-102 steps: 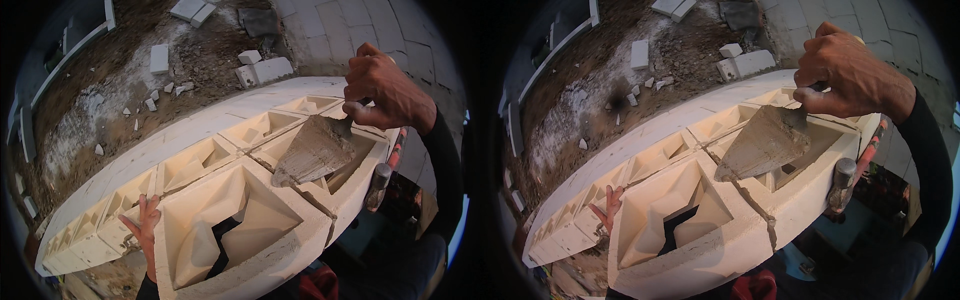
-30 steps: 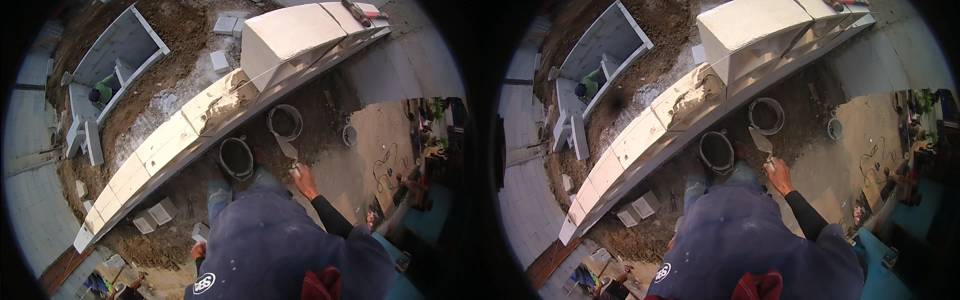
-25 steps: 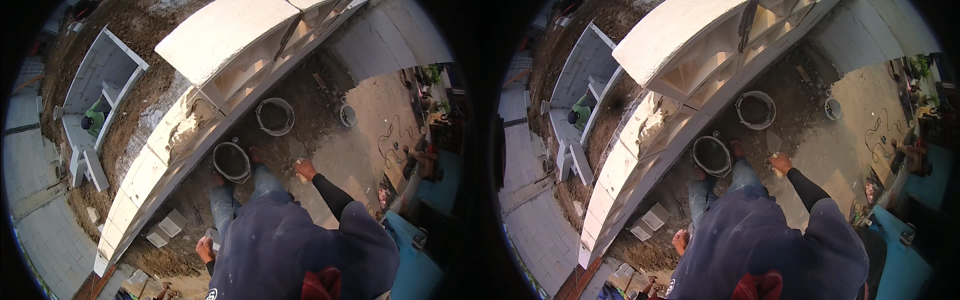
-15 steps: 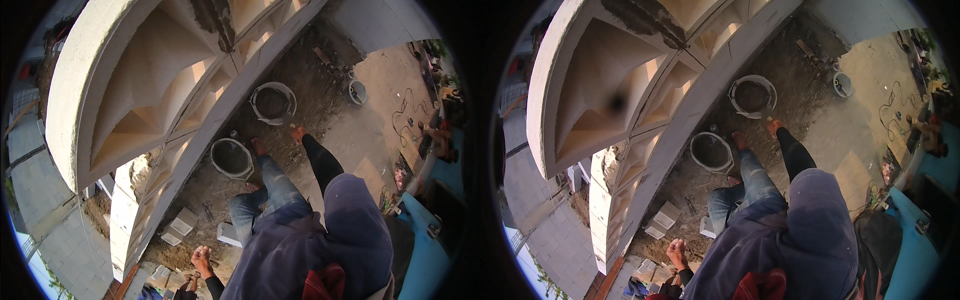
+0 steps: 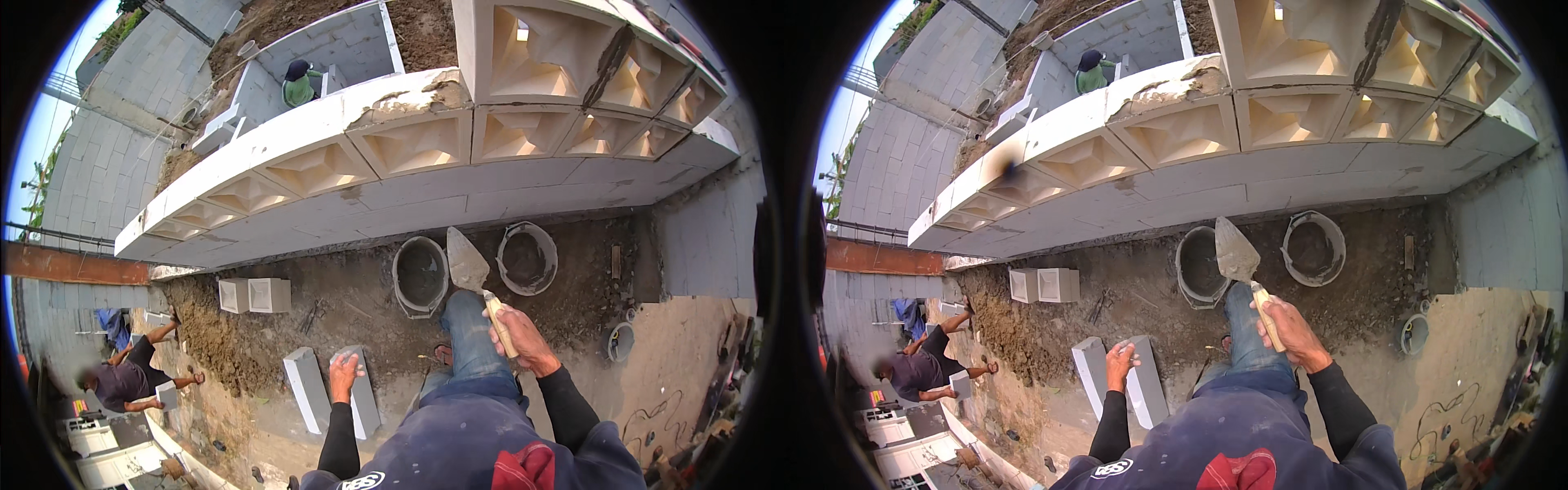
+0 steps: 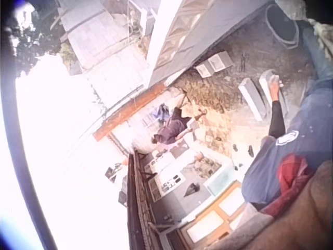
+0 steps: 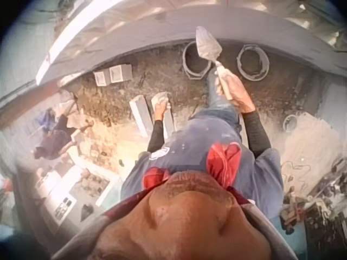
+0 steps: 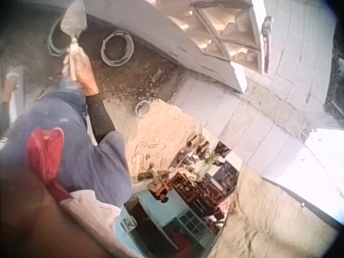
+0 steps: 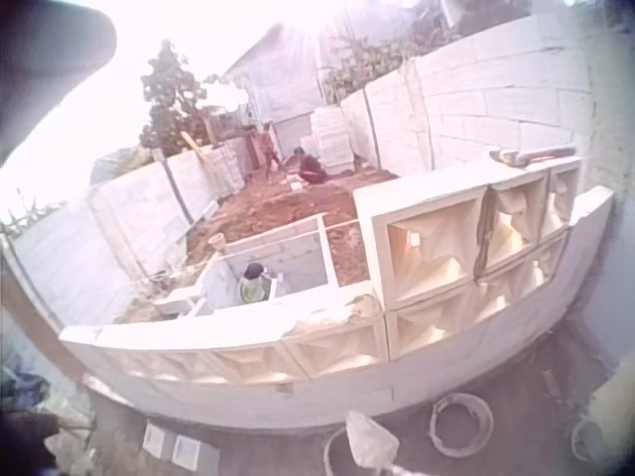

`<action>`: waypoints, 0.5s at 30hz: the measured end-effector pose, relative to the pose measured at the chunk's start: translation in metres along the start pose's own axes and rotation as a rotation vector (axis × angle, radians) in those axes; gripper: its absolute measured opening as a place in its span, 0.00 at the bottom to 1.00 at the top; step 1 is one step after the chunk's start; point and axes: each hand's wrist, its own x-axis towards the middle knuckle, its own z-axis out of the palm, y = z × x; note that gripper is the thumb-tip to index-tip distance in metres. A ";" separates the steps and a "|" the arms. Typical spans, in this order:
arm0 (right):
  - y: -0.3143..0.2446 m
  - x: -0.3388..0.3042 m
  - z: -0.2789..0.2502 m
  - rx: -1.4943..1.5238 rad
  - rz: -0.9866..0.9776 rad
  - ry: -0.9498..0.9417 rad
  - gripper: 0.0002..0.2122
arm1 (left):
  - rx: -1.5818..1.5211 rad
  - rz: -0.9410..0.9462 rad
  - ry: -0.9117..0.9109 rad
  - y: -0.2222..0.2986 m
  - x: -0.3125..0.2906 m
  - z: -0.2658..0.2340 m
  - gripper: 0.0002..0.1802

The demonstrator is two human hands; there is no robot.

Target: The person applies mortar to the top of a stone wall using a trowel, picks up a decorative vent block, positions it onto the mortared surface, and taps it into place with the handle of a hammer before refining the mortar joints with the trowel.

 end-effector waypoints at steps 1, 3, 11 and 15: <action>-0.018 0.001 0.029 0.068 -0.088 -0.093 0.19 | 0.063 -0.096 -0.062 -0.011 -0.021 0.023 0.28; -0.067 0.013 0.105 0.133 -0.183 -0.371 0.20 | -0.026 -0.254 -0.087 -0.108 -0.064 0.013 0.28; -0.178 0.119 0.262 0.480 -0.340 -0.343 0.15 | -0.240 -0.475 0.279 -0.258 -0.206 -0.049 0.13; -0.179 0.120 0.269 0.503 -0.341 -0.211 0.13 | -0.278 -0.568 0.378 -0.291 -0.248 -0.046 0.14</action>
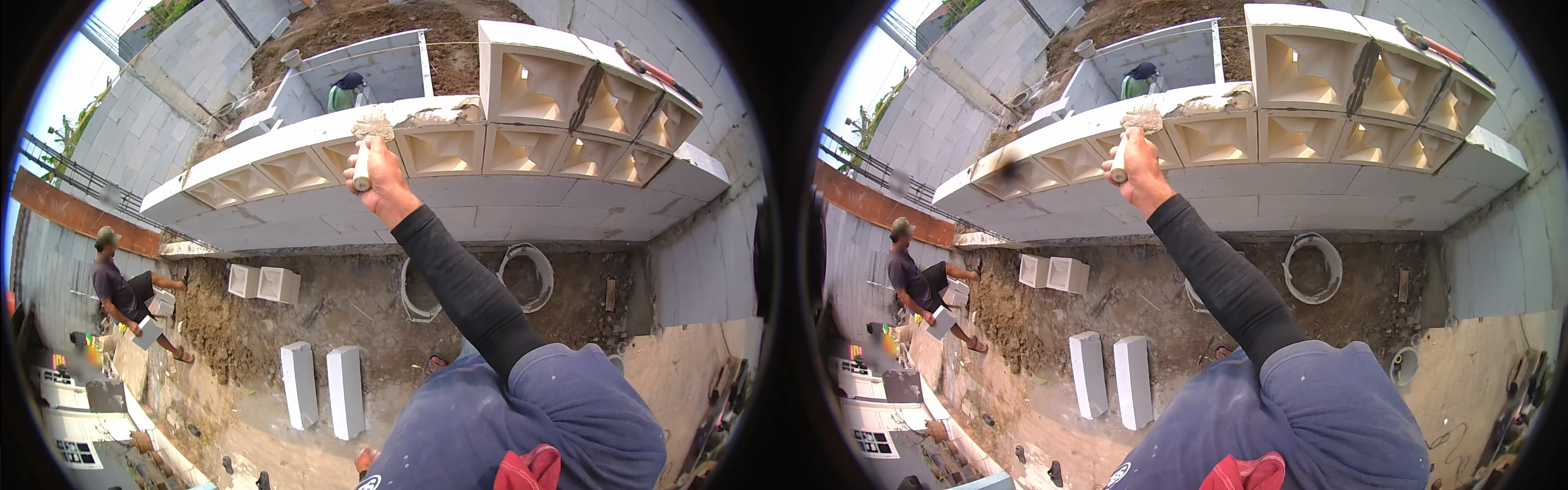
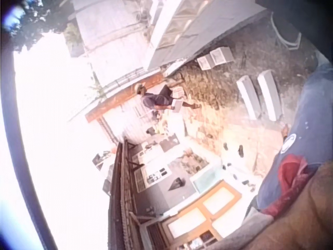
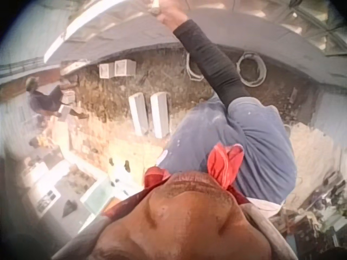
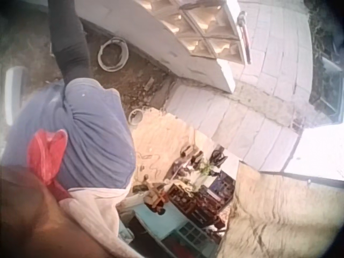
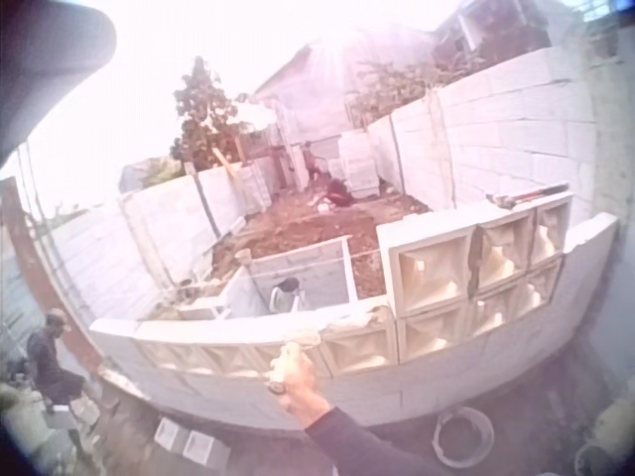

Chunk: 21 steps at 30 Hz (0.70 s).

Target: The person applies mortar to the top of a stone wall using a trowel, picks up a decorative vent block, positions it onto the mortared surface, and taps it into place with the handle of a hammer before refining the mortar joints with the trowel.

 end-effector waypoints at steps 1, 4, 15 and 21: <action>0.001 0.000 0.002 0.012 -0.024 0.019 0.12 | 0.038 -0.002 -0.005 -0.009 -0.003 0.003 0.15; -0.004 0.004 0.002 0.091 -0.031 0.076 0.12 | 0.142 0.028 -0.031 -0.020 -0.008 0.014 0.16; -0.008 0.010 0.018 0.142 -0.035 0.113 0.14 | -0.113 0.135 -0.111 0.056 0.007 0.021 0.22; -0.036 0.003 0.023 0.290 -0.129 0.206 0.14 | 0.017 0.138 -0.095 0.068 0.001 0.013 0.24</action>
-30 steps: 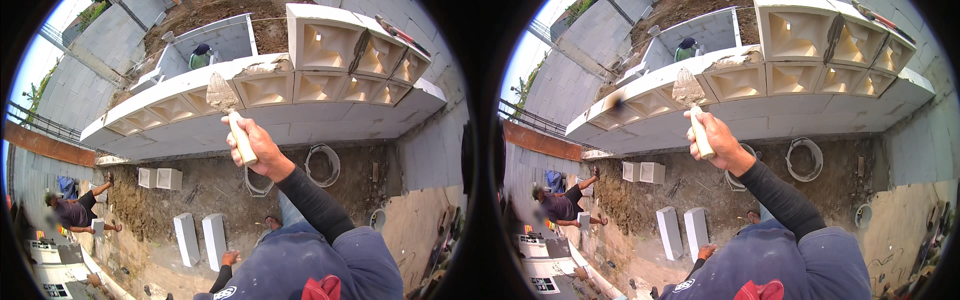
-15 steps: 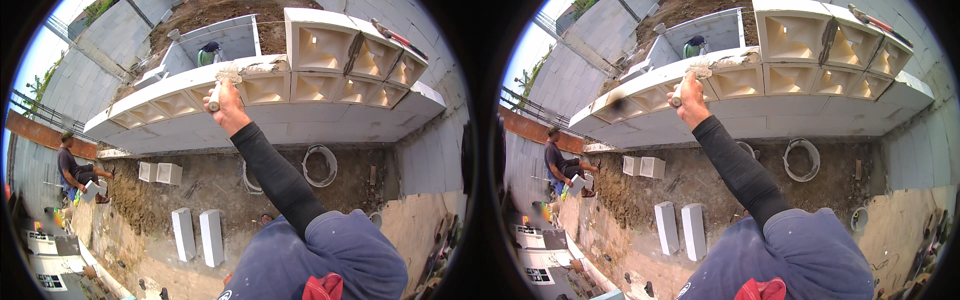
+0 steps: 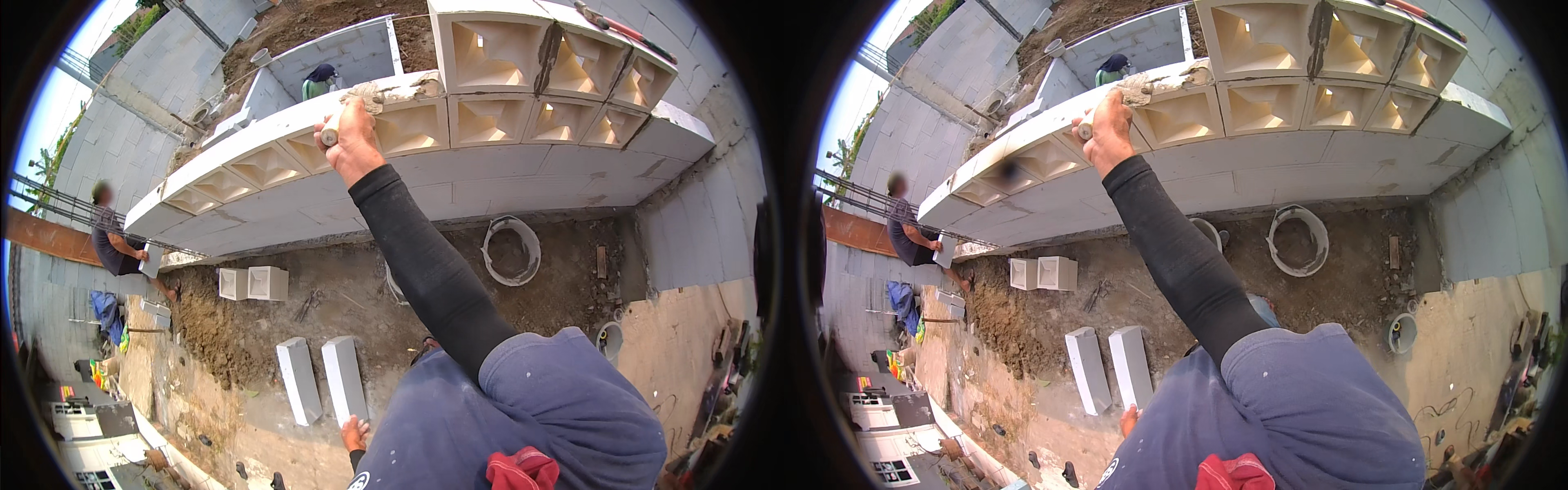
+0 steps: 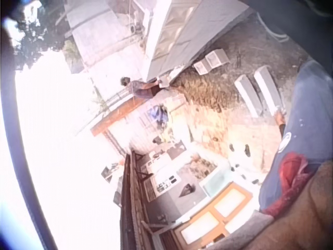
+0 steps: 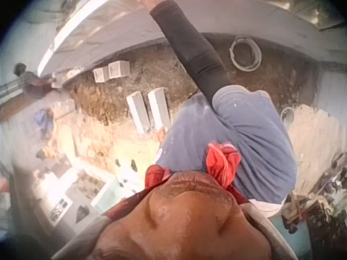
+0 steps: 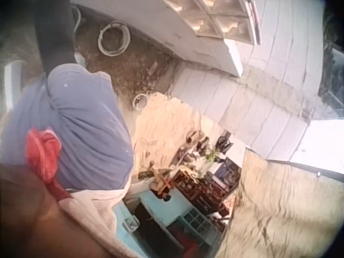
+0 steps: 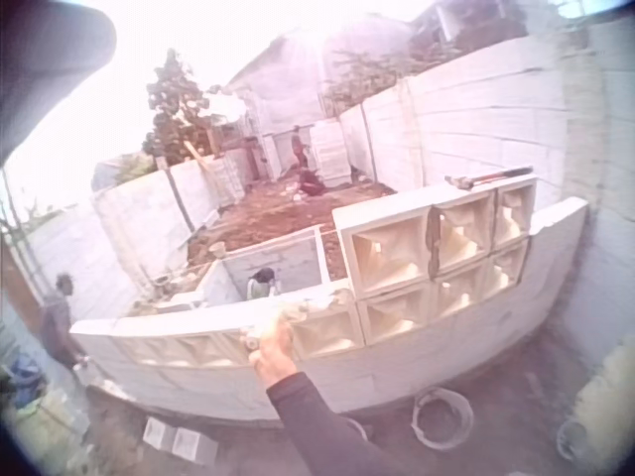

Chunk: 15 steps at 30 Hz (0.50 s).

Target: The person applies mortar to the top of a stone wall using a trowel, picks up a decorative vent block, positions it onto the mortared surface, and taps it into place with the handle of a hammer before refining the mortar joints with the trowel.

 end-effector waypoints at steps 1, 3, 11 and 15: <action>-0.007 0.001 -0.006 -0.008 -0.029 0.017 0.14 | 0.034 0.001 -0.018 -0.004 -0.004 0.003 0.23; -0.018 0.006 -0.011 -0.016 -0.075 0.034 0.14 | 0.093 0.021 -0.038 -0.018 -0.010 0.000 0.22; -0.051 0.035 -0.007 0.111 -0.196 0.060 0.14 | 0.186 0.082 -0.042 -0.076 -0.002 -0.011 0.20; -0.058 0.041 -0.013 0.036 -0.192 0.119 0.11 | 0.146 0.175 -0.045 -0.082 0.000 -0.024 0.20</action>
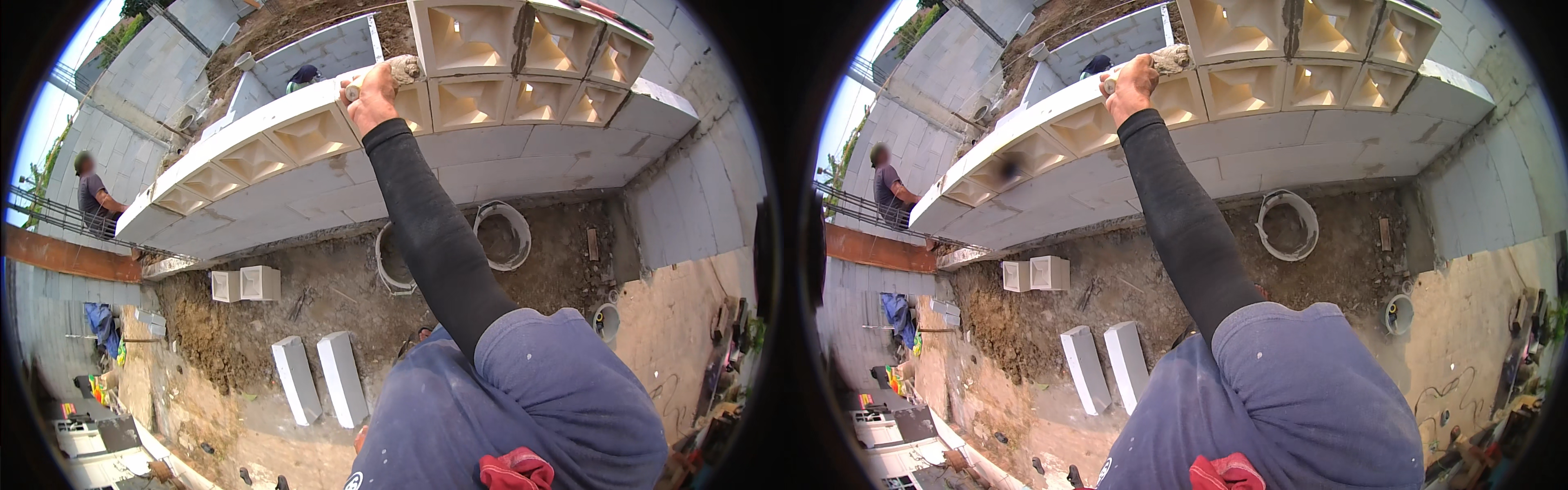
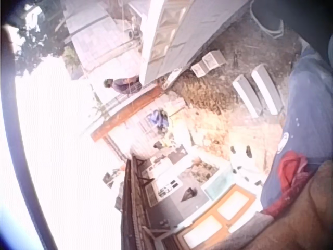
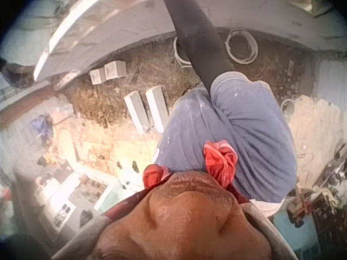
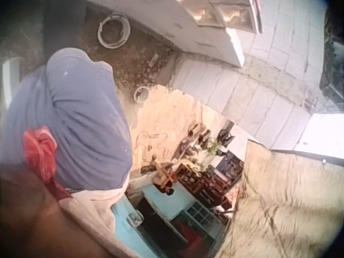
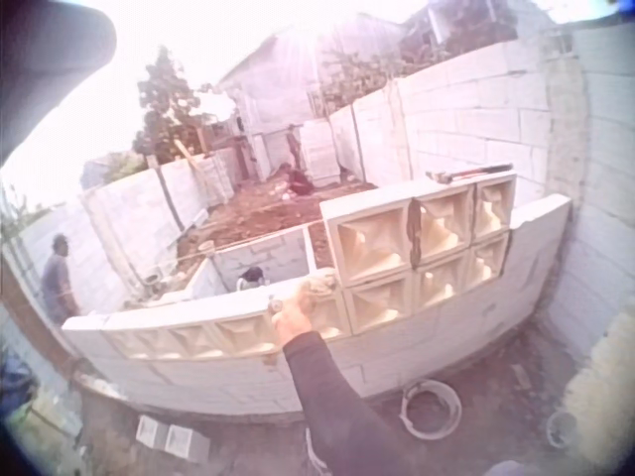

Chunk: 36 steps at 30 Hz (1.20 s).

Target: The person applies mortar to the top of a stone wall using a trowel, picks up a decorative vent block, positions it onto the mortared surface, and taps it into place with the handle of a hammer before refining the mortar joints with the trowel.

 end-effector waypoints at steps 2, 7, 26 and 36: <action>-0.001 0.002 0.003 0.023 -0.018 0.003 0.12 | -0.034 0.065 -0.002 -0.002 0.004 -0.004 0.20; -0.008 0.003 -0.004 -0.001 -0.068 0.005 0.11 | -0.216 0.157 -0.097 0.000 0.004 -0.001 0.21; -0.065 -0.134 -0.238 -1.003 0.058 -0.543 0.21 | -0.452 -0.338 -0.028 -0.005 0.011 0.013 0.23; -0.165 -0.105 -0.566 -1.039 0.586 0.262 0.13 | -0.171 -0.270 -0.019 0.064 -0.014 0.049 0.34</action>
